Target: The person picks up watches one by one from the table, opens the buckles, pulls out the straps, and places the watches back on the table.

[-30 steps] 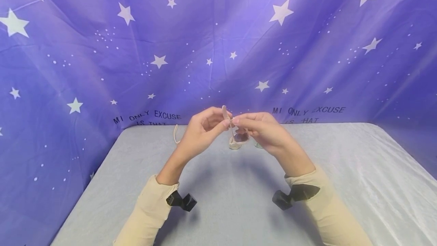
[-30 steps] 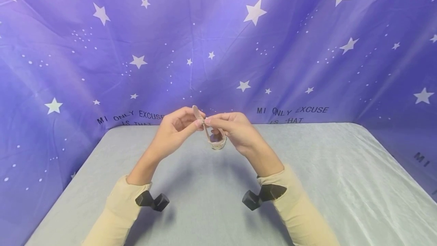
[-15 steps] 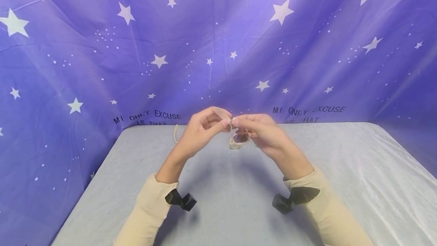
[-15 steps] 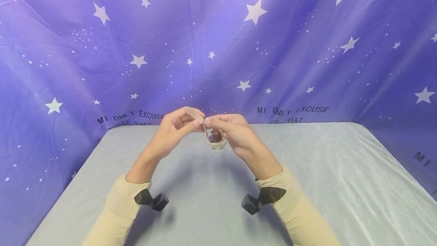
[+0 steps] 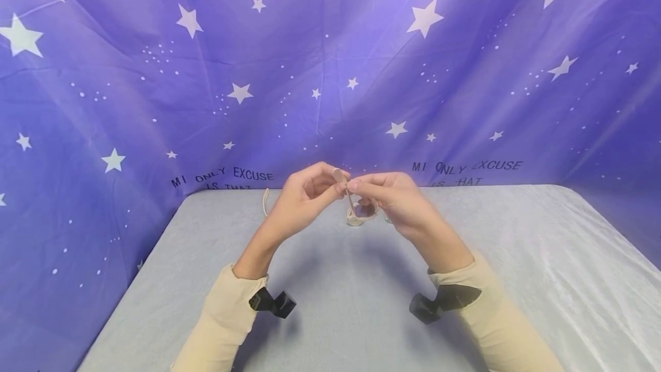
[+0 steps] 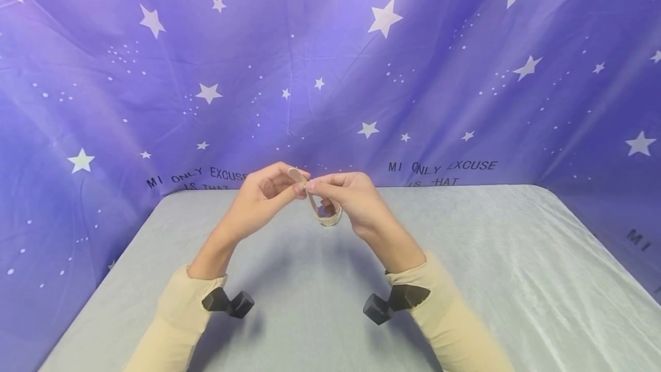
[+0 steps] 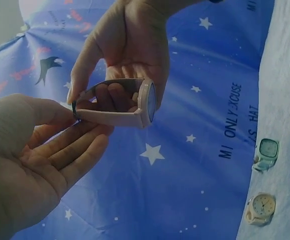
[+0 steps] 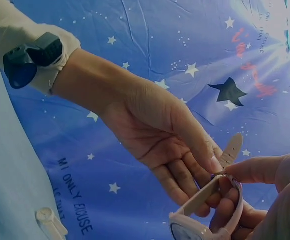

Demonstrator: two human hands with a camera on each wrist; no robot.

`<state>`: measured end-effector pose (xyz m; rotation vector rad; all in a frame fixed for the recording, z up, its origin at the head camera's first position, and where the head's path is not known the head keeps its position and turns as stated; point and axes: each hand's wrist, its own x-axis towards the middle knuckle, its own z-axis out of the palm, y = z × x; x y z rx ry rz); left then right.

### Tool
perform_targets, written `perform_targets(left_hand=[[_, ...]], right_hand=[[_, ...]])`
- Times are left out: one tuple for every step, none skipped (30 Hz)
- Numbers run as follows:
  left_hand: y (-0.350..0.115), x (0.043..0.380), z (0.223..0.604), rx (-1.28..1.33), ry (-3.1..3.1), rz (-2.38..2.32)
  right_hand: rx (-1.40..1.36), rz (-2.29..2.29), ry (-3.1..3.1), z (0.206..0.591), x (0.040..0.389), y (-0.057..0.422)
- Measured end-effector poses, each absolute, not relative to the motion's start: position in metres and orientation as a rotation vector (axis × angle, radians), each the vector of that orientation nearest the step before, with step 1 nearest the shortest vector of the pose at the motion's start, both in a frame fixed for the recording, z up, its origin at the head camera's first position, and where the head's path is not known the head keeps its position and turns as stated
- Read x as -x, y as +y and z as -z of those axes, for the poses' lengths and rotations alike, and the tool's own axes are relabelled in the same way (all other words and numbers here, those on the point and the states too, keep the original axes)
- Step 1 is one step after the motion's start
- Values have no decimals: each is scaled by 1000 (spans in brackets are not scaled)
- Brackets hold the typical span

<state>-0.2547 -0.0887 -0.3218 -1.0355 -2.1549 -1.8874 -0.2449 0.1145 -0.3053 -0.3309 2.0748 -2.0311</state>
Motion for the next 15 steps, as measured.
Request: perform_targets(left_hand=[[-88, 255, 322, 1033, -2155, 1889], [-88, 255, 322, 1029, -2153, 1899], [-87, 255, 323, 1024, -2150, 1914], [-87, 256, 323, 1017, -2148, 1933], [-87, 256, 324, 1010, -2143, 1954], [-86, 256, 324, 1004, -2138, 1975], [-86, 257, 324, 998, -2131, 1996], [-86, 257, 324, 994, -2124, 2012], [-85, 257, 325, 989, -2117, 2024], [-85, 257, 325, 985, -2112, 2033], [-85, 257, 325, 979, -2109, 2035], [-85, 258, 325, 974, -2108, 2033], [-85, 258, 325, 969, -2109, 2032], [-85, 258, 326, 963, -2112, 2026], [-86, 258, 326, 956, -2116, 2021]], right_hand=[[315, 2039, 2071, 305, 245, 114], [306, 2043, 2065, 306, 245, 113], [301, 2046, 2059, 306, 245, 113], [297, 2049, 2052, 306, 245, 112], [293, 2052, 2045, 306, 245, 112], [290, 2055, 2038, 306, 246, 112], [297, 2054, 2032, 306, 246, 112], [302, 2054, 2026, 306, 246, 112], [311, 2052, 2023, 307, 246, 112], [317, 2052, 2023, 307, 245, 112], [328, 2048, 2023, 307, 246, 112], [336, 2044, 2025, 307, 246, 112], [352, 2037, 2023, 307, 246, 112], [359, 2033, 2020, 307, 246, 112], [372, 2026, 2018, 307, 247, 113]])
